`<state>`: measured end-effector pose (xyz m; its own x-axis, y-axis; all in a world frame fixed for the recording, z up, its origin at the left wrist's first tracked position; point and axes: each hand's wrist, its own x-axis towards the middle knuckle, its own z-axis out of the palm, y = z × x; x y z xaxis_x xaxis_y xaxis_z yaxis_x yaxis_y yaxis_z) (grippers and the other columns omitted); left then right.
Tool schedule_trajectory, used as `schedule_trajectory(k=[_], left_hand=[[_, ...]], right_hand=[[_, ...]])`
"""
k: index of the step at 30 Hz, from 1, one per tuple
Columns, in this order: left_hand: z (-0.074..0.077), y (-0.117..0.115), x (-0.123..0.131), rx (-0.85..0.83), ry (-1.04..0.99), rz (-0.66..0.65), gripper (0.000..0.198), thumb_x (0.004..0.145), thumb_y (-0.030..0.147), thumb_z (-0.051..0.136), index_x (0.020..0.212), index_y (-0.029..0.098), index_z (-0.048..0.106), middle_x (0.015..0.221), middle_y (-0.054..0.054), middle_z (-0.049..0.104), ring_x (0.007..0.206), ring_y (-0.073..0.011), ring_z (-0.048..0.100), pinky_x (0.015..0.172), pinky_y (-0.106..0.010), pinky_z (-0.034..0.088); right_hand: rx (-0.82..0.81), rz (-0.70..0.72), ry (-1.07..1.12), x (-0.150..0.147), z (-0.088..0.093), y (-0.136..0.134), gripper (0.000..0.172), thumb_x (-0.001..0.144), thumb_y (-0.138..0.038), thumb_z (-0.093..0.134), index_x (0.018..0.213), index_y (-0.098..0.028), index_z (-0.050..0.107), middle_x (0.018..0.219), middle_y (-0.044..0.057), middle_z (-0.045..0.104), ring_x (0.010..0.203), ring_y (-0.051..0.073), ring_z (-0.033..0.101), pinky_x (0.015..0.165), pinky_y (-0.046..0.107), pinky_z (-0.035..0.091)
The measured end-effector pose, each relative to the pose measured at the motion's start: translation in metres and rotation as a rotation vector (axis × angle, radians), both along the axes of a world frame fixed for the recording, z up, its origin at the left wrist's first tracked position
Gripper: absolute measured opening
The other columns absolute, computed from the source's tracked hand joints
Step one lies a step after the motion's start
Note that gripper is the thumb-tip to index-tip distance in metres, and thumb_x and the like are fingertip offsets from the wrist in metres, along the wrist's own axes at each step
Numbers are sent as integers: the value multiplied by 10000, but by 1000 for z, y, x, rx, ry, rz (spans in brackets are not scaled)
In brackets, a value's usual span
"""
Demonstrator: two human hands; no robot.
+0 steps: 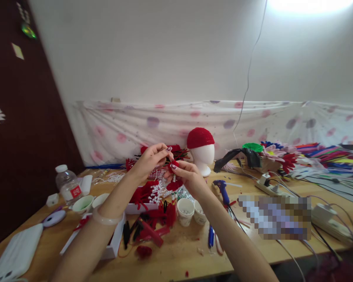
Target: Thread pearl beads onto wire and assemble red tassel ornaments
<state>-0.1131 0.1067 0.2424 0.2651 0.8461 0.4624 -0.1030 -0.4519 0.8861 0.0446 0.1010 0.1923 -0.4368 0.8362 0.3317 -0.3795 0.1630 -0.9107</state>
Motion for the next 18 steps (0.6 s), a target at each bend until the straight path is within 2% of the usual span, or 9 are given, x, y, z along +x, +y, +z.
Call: schedule_trajectory(k=[9, 14, 18], left_hand=[[-9, -5, 4, -49, -20, -29, 350, 701, 429, 822, 697, 168, 589, 628, 26, 612, 420, -34, 319, 409, -184, 210], [-15, -11, 5, -91, -50, -32, 323, 730, 426, 780, 697, 175, 580, 572, 52, 548, 423, -39, 287, 423, -186, 211], [-17, -13, 2, -127, -62, -10, 249, 751, 360, 729, 670, 157, 609, 549, 51, 539, 405, -34, 254, 413, -202, 192]], right_hand=[[-17, 31, -58, 3, -1, -2, 210, 627, -321, 868, 721, -159, 773, 609, 23, 743, 597, 147, 680, 659, 256, 519], [-32, 44, -62, 1, -6, -1, 155, 631, -298, 838, 669, -173, 755, 621, 18, 747, 584, 154, 669, 644, 274, 520], [-30, 60, -83, 3, -9, -4, 217, 665, -357, 859, 713, -173, 755, 636, 16, 749, 562, 141, 654, 596, 256, 510]])
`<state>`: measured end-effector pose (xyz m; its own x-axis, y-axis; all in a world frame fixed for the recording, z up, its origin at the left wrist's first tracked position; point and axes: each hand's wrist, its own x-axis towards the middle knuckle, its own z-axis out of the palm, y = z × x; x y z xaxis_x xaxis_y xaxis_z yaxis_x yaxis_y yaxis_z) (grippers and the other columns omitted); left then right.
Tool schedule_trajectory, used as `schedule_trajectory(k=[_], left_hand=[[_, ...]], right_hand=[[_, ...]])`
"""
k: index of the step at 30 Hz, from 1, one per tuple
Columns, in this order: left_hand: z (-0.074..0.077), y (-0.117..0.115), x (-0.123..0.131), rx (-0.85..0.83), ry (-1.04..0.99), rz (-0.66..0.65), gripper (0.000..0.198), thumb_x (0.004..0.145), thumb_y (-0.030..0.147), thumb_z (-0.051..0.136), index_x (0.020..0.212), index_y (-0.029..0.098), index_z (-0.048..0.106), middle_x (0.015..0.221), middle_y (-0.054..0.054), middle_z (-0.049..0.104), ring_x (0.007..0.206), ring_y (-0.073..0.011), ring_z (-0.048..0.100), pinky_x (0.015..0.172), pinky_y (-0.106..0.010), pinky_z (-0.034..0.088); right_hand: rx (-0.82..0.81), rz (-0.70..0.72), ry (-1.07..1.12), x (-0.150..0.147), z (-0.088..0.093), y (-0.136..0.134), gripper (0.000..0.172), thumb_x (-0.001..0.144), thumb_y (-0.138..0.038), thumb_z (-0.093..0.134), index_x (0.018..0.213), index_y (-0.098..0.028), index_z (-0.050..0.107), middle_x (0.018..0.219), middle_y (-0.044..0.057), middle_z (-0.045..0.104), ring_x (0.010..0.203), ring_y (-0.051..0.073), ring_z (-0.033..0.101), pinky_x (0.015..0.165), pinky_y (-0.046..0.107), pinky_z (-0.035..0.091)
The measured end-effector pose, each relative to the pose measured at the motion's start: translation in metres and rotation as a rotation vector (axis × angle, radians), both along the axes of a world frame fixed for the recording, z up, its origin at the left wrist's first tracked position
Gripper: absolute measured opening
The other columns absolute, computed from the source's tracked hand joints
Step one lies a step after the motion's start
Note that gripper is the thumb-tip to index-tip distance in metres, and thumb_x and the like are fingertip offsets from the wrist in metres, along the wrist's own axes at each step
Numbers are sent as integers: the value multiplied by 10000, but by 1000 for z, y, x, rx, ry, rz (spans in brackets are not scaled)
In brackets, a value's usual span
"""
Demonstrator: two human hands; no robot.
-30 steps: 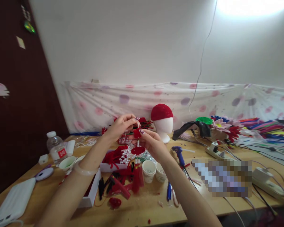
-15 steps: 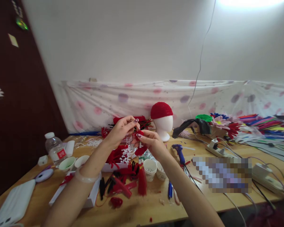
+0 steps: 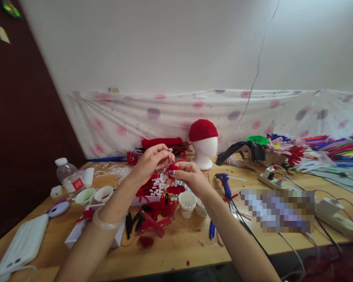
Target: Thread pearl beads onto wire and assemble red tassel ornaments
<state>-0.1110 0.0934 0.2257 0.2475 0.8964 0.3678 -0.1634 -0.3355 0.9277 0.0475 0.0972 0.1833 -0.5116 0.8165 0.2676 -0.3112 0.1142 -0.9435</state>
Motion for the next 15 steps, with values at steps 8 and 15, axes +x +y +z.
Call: schedule_trajectory(k=[8, 15], left_hand=[[-11, 2, -11, 78, -226, 240, 326, 561, 196, 866, 780, 193, 625, 806, 37, 677, 731, -86, 584, 702, -191, 465], [-38, -19, -21, 5, -407, 472, 409, 389, 132, 945, 674, 224, 666, 614, 85, 683, 626, -105, 649, 684, -227, 539]], right_hand=[[-72, 14, -51, 10, -20, -5, 234, 722, -364, 845, 753, -145, 767, 676, 45, 769, 512, 118, 624, 467, 200, 448], [-131, 26, -21, 13, -36, -5, 293, 697, -413, 854, 696, -133, 765, 650, 54, 754, 557, 121, 647, 527, 200, 466]])
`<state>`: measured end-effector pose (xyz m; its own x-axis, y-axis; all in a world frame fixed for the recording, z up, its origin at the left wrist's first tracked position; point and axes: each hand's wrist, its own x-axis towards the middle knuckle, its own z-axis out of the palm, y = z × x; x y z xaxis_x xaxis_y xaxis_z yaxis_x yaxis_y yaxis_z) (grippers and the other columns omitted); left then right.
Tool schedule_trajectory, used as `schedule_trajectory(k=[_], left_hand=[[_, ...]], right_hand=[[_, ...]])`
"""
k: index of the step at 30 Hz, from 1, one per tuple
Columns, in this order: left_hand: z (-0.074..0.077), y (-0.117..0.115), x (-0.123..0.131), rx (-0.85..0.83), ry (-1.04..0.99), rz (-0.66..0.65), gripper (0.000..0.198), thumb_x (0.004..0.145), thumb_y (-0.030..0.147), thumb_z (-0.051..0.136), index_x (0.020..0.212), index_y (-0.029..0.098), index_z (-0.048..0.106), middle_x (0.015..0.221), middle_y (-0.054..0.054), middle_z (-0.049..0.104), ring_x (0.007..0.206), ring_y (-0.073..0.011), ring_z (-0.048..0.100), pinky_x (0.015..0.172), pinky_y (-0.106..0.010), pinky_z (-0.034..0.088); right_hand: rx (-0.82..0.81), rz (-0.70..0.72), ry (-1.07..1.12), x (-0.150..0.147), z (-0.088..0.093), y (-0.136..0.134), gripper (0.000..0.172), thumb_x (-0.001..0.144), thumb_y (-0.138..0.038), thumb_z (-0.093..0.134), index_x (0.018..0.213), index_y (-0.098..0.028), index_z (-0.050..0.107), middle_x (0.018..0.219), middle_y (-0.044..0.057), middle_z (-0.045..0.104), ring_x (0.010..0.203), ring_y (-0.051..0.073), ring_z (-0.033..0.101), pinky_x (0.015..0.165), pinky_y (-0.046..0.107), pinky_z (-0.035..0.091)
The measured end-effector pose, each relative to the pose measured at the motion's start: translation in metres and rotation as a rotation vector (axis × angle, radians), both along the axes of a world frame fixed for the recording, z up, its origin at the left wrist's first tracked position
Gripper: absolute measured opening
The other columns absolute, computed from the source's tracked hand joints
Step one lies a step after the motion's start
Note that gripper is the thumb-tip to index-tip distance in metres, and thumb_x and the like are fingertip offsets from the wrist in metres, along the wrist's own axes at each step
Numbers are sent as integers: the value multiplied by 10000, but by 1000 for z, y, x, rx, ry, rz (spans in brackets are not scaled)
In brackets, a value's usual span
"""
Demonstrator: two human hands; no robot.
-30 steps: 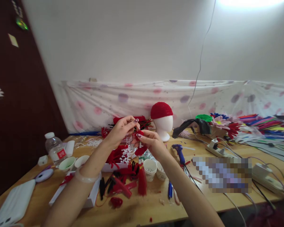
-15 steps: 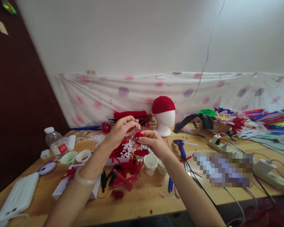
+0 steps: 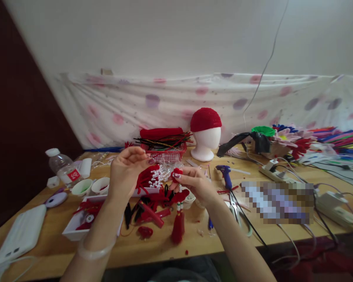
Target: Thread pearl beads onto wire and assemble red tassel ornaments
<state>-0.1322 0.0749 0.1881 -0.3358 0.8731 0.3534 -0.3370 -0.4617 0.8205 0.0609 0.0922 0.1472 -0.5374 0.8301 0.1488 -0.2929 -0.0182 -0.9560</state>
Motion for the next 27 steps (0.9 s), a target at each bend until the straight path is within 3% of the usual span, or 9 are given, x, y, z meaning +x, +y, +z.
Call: schedule_trajectory(k=[3, 6, 9, 12, 16, 20, 24, 27], left_hand=[[-24, -14, 1, -66, 34, 64, 349, 469, 288, 966, 693, 215, 708, 613, 45, 724, 600, -138, 677, 667, -256, 551], [-54, -29, 5, -255, 194, -19, 341, 707, 513, 839, 795, 193, 761, 548, 1, 703, 580, -193, 688, 692, -316, 566], [-80, -42, 14, -368, 359, -178, 393, 782, 593, 754, 793, 201, 759, 726, -51, 769, 670, -222, 707, 688, -318, 571], [-94, -50, 27, -387, 285, -117, 410, 832, 626, 684, 875, 223, 744, 841, -58, 779, 745, -228, 719, 652, -292, 560], [-96, -47, 40, -303, 97, 64, 361, 723, 561, 827, 853, 241, 720, 852, -30, 767, 834, -206, 732, 752, -260, 571], [-92, -37, 44, -313, -14, -74, 340, 674, 524, 877, 834, 240, 783, 824, -40, 781, 753, -186, 722, 686, -251, 583], [-89, -31, 44, -388, -201, -194, 346, 581, 523, 926, 763, 249, 822, 734, -41, 771, 644, -186, 704, 479, -223, 521], [-89, -29, 42, -418, -259, -212, 329, 529, 479, 959, 732, 253, 834, 740, -42, 770, 624, -171, 696, 449, -202, 504]], right_hand=[[-37, 22, -6, 0, -6, 1, 317, 711, -439, 843, 721, -133, 765, 638, 62, 754, 534, 128, 650, 503, 201, 459], [-65, 66, -21, -1, -10, -1, 347, 720, -465, 845, 760, -127, 781, 657, 83, 765, 563, 154, 681, 544, 224, 501], [-85, 98, -22, -2, -13, -4, 378, 709, -498, 859, 772, -130, 799, 644, 82, 756, 581, 170, 689, 574, 245, 525], [-97, 75, 6, -4, -18, -8, 368, 739, -528, 843, 821, -170, 820, 686, 63, 760, 620, 166, 687, 634, 263, 543], [-4, -145, 11, -8, -31, -18, 291, 837, -518, 785, 979, -270, 834, 903, 42, 769, 866, 187, 697, 842, 298, 536], [95, -264, -17, -16, -40, -27, 263, 886, -485, 750, 1076, -316, 819, 1049, 46, 730, 1025, 215, 654, 926, 319, 511], [66, -416, 49, -26, -44, -31, 208, 823, -431, 825, 991, -307, 818, 921, 36, 747, 838, 191, 673, 754, 293, 560], [-30, -467, 85, -32, -47, -30, 213, 757, -432, 872, 854, -257, 799, 766, 28, 741, 651, 167, 640, 598, 271, 547]])
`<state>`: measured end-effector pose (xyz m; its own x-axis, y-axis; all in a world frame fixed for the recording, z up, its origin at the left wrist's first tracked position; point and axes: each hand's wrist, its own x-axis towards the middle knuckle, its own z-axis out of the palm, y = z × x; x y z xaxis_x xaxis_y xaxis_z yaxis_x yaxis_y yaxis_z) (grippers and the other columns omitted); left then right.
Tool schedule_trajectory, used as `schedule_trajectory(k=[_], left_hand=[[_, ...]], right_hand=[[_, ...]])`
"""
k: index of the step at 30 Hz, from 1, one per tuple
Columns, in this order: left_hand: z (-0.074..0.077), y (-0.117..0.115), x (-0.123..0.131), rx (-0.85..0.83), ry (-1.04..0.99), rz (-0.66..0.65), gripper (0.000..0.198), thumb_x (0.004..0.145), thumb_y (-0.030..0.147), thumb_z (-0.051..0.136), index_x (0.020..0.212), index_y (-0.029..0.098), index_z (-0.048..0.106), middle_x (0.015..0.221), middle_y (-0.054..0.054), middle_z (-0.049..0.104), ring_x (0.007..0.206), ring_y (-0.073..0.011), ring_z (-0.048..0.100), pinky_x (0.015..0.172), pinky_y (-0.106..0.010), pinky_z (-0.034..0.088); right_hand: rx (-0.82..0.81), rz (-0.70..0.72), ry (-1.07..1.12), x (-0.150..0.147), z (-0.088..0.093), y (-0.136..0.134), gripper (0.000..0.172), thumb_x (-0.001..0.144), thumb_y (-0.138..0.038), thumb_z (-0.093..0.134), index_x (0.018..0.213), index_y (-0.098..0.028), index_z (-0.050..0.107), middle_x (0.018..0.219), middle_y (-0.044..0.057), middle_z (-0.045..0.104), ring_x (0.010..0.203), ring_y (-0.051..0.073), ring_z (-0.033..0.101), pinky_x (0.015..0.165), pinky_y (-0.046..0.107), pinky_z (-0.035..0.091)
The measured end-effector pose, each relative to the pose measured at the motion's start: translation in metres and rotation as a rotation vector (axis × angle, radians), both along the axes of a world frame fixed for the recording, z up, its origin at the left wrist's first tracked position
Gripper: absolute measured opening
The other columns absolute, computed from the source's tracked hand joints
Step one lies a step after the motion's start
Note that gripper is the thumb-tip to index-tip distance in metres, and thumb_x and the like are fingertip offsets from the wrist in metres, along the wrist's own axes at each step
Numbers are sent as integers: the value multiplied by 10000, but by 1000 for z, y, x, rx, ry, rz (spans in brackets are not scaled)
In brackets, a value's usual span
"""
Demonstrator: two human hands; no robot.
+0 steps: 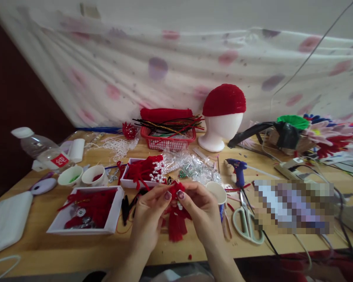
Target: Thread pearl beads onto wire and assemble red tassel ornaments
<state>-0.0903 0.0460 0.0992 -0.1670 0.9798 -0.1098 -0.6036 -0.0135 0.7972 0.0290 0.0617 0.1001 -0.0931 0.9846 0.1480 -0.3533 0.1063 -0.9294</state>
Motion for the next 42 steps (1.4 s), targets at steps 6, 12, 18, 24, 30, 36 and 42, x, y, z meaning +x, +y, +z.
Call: schedule_trajectory(k=[6, 12, 18, 24, 30, 36, 42], left_hand=[[-3, 3, -3, -96, -31, -13, 353, 488, 460, 976, 736, 248, 841, 737, -22, 750, 561, -116, 646, 546, -221, 581], [-10, 3, -4, -47, 83, 81, 273, 594, 439, 939, 713, 229, 809, 769, 8, 702, 563, -108, 643, 518, -205, 577], [-18, 0, -3, 19, 344, 166, 240, 723, 453, 854, 772, 236, 764, 859, -13, 720, 650, -170, 696, 458, -221, 545], [-20, -2, 0, 31, 423, 155, 235, 785, 472, 796, 801, 249, 723, 815, -17, 726, 664, -193, 706, 441, -224, 525], [-23, -1, 4, 141, 562, 204, 197, 871, 420, 712, 850, 225, 693, 792, -7, 708, 668, -174, 699, 633, -284, 622], [-30, -6, 6, 225, 722, 261, 115, 927, 336, 649, 951, 230, 685, 964, -39, 756, 843, -201, 754, 745, -300, 637], [-33, -6, 5, 321, 877, 326, 58, 937, 238, 624, 922, 230, 680, 953, -33, 749, 897, -187, 735, 810, -280, 608]], right_hand=[[4, -94, -43, -2, -5, 4, 183, 732, -436, 883, 770, -262, 836, 720, 42, 766, 613, 179, 654, 546, 279, 559], [-10, -63, -79, 0, -6, 2, 169, 790, -440, 842, 836, -277, 847, 727, 41, 771, 685, 205, 708, 621, 297, 597], [67, -123, -172, 1, -10, -1, 87, 876, -321, 768, 921, -293, 837, 881, 47, 797, 799, 211, 731, 728, 301, 589], [85, -135, -148, 2, -12, -8, 120, 908, -253, 729, 979, -296, 816, 940, 34, 806, 841, 179, 742, 745, 250, 587], [62, -191, -47, 2, -18, -13, 98, 847, -217, 797, 909, -261, 735, 861, -16, 776, 790, 118, 739, 710, 163, 586], [31, -185, 8, 5, -20, -12, 85, 827, -233, 802, 836, -227, 718, 804, -6, 774, 717, 106, 725, 667, 150, 576], [18, -182, -55, 7, -20, -11, 58, 821, -231, 779, 819, -212, 724, 768, 6, 758, 665, 115, 693, 620, 171, 557]])
